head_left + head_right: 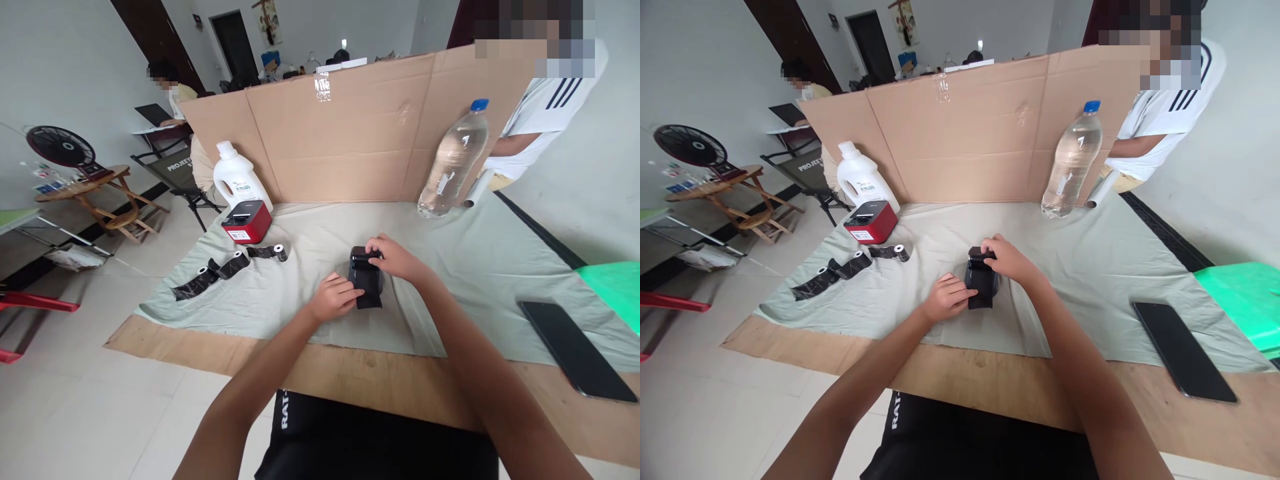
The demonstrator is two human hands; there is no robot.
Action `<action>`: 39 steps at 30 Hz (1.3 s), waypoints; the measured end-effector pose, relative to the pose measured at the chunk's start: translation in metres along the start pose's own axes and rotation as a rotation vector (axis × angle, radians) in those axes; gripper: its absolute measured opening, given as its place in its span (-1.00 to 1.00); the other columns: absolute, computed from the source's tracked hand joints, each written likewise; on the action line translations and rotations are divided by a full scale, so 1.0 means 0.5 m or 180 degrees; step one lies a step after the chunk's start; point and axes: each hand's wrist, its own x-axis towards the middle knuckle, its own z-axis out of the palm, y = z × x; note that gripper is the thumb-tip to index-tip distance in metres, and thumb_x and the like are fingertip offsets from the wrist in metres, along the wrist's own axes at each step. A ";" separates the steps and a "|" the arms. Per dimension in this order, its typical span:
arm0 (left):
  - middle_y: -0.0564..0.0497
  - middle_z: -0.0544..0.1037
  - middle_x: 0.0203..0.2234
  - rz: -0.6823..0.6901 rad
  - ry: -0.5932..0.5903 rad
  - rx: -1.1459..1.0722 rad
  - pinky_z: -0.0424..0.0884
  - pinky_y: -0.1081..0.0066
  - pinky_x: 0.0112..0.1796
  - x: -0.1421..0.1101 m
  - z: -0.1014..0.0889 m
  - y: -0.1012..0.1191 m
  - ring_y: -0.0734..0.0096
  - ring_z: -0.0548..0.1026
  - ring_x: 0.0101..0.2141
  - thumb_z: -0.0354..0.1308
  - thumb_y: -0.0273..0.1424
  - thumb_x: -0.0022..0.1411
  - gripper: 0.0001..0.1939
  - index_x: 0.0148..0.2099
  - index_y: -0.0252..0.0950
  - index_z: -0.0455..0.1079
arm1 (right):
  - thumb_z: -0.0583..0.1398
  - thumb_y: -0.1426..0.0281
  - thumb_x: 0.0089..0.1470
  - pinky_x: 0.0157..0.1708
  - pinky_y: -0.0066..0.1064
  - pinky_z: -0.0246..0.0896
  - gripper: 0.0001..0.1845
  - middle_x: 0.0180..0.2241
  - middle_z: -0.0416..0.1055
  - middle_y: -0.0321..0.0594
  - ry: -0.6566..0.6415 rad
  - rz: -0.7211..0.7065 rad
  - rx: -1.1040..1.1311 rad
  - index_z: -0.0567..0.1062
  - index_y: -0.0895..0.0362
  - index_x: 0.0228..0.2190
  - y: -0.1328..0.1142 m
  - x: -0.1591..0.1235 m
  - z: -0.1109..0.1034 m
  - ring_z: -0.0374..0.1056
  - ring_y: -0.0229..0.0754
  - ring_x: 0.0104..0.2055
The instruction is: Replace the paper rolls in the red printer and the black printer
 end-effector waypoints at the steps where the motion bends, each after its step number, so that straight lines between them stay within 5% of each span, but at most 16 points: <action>1: 0.04 0.51 -0.48 0.0014 -0.0006 0.0005 0.26 0.27 -0.31 0.000 0.000 0.000 0.39 0.45 -0.42 0.01 -0.42 0.40 -0.72 -0.05 -0.20 0.56 | 0.21 0.46 0.07 -0.07 -0.25 0.30 -0.79 -0.17 0.38 -0.14 -0.0166 -0.0029 -0.0019 0.51 0.09 -0.21 -0.003 -0.003 0.000 0.35 -0.07 -0.17; 17: 0.06 0.52 -0.51 0.0279 -0.0043 0.0031 0.26 0.29 -0.35 0.004 -0.003 -0.002 0.41 0.48 -0.45 0.02 -0.44 0.39 -0.74 -0.05 -0.23 0.53 | 0.21 0.15 0.23 -0.02 -0.18 0.31 -0.44 0.05 0.48 0.01 -0.0659 0.1177 -0.0161 0.41 0.06 0.20 0.010 0.007 0.035 0.44 0.10 -0.03; 24: 0.03 0.55 -0.46 0.0354 -0.0023 -0.0040 0.27 0.28 -0.35 0.004 0.004 -0.002 0.39 0.51 -0.42 0.05 -0.46 0.38 -0.77 -0.03 -0.26 0.51 | 0.03 0.13 0.36 0.01 -0.14 0.29 -0.37 0.20 0.31 0.12 -0.1050 0.1775 -0.0451 0.15 -0.01 0.37 -0.058 0.004 0.026 0.46 0.09 -0.05; 30: 0.00 0.61 -0.36 0.0292 -0.0164 -0.0131 0.38 0.27 -0.22 0.000 0.001 -0.003 0.36 0.56 -0.32 0.06 -0.44 0.40 -0.76 -0.02 -0.24 0.53 | 0.23 -0.16 0.05 -0.05 -0.10 0.31 0.08 0.21 0.19 0.29 -0.0474 0.2318 -0.0845 0.03 0.10 0.39 -0.157 -0.001 0.078 0.45 0.27 0.03; 33: -0.01 0.63 -0.31 0.0186 -0.0377 -0.0268 0.40 0.28 -0.17 0.000 -0.005 -0.002 0.35 0.57 -0.25 0.04 -0.38 0.44 -0.74 0.03 -0.20 0.54 | 0.30 -0.06 -0.02 -0.11 -0.10 0.34 0.04 0.16 0.19 0.28 -0.0352 0.2396 -0.0967 0.13 0.13 0.34 -0.173 0.004 0.095 0.47 0.27 -0.03; 36: -0.03 0.61 -0.30 0.0057 -0.0602 -0.0360 0.38 0.29 -0.18 0.004 -0.014 0.000 0.33 0.56 -0.23 0.02 -0.23 0.49 -0.66 0.14 -0.21 0.49 | 0.29 -0.02 -0.02 -0.12 -0.10 0.34 -0.09 0.08 0.26 0.17 -0.0056 0.2263 -0.0777 0.23 0.10 0.26 -0.142 -0.009 0.066 0.49 0.22 -0.11; 39: -0.10 0.60 -0.15 -0.0098 -0.0866 -0.0456 0.35 0.26 -0.09 0.010 -0.019 0.004 0.25 0.53 -0.09 0.01 -0.11 0.49 -0.55 0.25 -0.22 0.40 | 0.25 -0.01 0.05 -0.04 -0.10 0.31 -0.07 0.10 0.23 0.12 0.0352 0.2248 -0.0780 0.13 0.02 0.34 -0.061 -0.044 -0.005 0.46 0.21 -0.03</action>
